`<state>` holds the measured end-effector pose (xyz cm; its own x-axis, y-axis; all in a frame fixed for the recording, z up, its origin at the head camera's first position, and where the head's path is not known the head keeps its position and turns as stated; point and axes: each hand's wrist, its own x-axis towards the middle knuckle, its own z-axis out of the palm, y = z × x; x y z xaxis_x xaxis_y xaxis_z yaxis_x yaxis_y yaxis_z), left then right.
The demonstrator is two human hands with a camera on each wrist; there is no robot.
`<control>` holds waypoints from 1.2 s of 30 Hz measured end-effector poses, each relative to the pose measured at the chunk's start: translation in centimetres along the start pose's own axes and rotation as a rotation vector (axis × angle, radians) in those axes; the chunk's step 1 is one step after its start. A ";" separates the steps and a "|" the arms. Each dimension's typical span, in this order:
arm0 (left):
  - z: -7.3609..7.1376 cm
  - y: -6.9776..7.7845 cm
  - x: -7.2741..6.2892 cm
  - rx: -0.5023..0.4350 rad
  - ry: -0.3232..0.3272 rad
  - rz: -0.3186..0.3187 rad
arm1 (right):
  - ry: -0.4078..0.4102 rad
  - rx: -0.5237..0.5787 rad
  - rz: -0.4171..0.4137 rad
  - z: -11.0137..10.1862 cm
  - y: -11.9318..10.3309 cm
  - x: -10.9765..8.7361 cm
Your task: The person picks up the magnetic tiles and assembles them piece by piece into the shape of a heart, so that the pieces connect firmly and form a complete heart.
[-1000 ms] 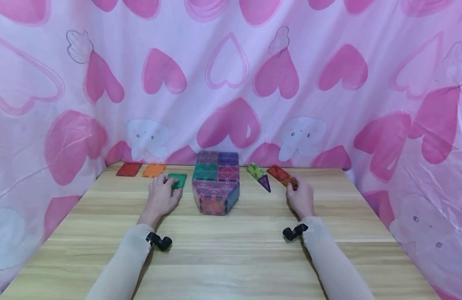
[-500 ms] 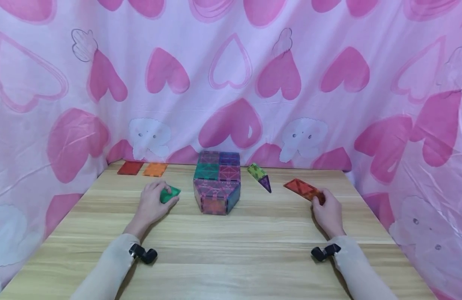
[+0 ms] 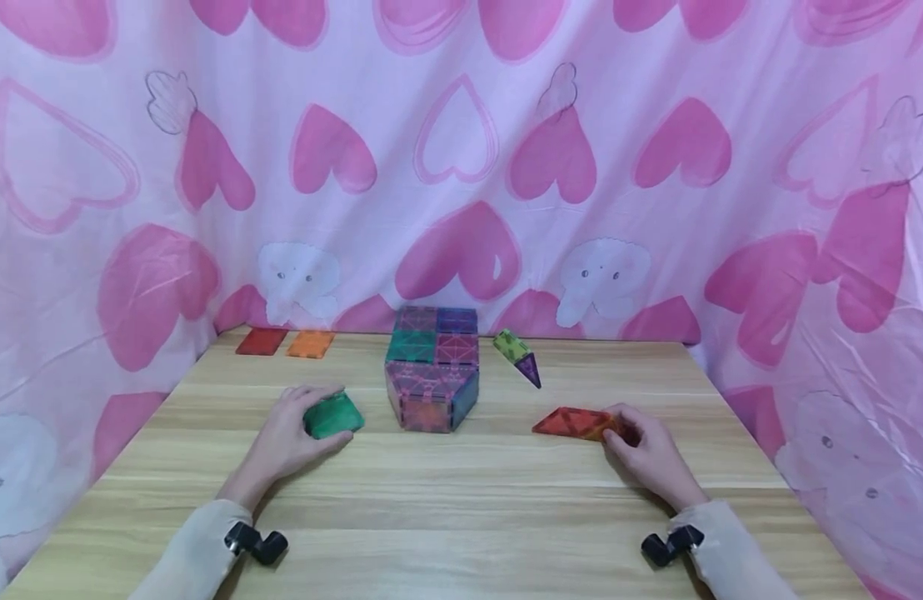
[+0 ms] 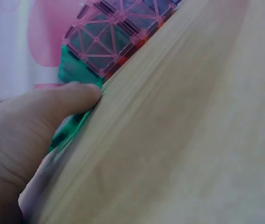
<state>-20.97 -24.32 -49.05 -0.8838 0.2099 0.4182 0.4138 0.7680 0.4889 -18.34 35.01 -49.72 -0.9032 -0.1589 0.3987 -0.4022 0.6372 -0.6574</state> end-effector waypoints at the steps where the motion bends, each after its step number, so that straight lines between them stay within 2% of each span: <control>1: 0.0 0.1 -0.1 -0.020 0.017 0.007 | -0.022 0.017 -0.006 0.2 -0.2 -0.1; 6: 0.1 1.0 -0.6 -0.193 0.105 0.056 | -0.117 0.101 -0.040 1.2 -1.8 -0.5; 9: 0.4 1.9 -1.1 -0.316 0.125 0.086 | -0.180 0.158 -0.066 1.9 -2.9 -0.7; 12: 0.8 3.0 -1.8 -0.434 0.097 0.124 | -0.243 0.202 -0.101 2.5 -3.8 -0.9; 16: 1.5 4.7 -2.7 -0.535 0.010 0.177 | -0.302 0.237 -0.157 3.0 -4.5 -1.2; 22: 2.8 7.0 -3.8 -0.574 -0.083 0.282 | -0.334 0.256 -0.174 3.3 -4.7 -1.3; 28: 4.5 9.5 -4.0 -0.565 -0.169 0.398 | -0.305 0.241 -0.191 3.1 -4.0 -0.9; 31: 5.4 10.7 -3.9 -0.560 -0.199 0.432 | -0.324 0.254 -0.174 2.9 -3.9 -0.8; 36: 7.0 13.0 -3.3 -0.526 -0.237 0.438 | -0.356 0.267 -0.167 2.7 -4.1 -0.8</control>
<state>-14.23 -10.78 -49.40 -0.6117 0.6030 0.5121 0.7383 0.2027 0.6433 -16.37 30.47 -49.08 -0.7994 -0.5210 0.2992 -0.5283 0.3723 -0.7631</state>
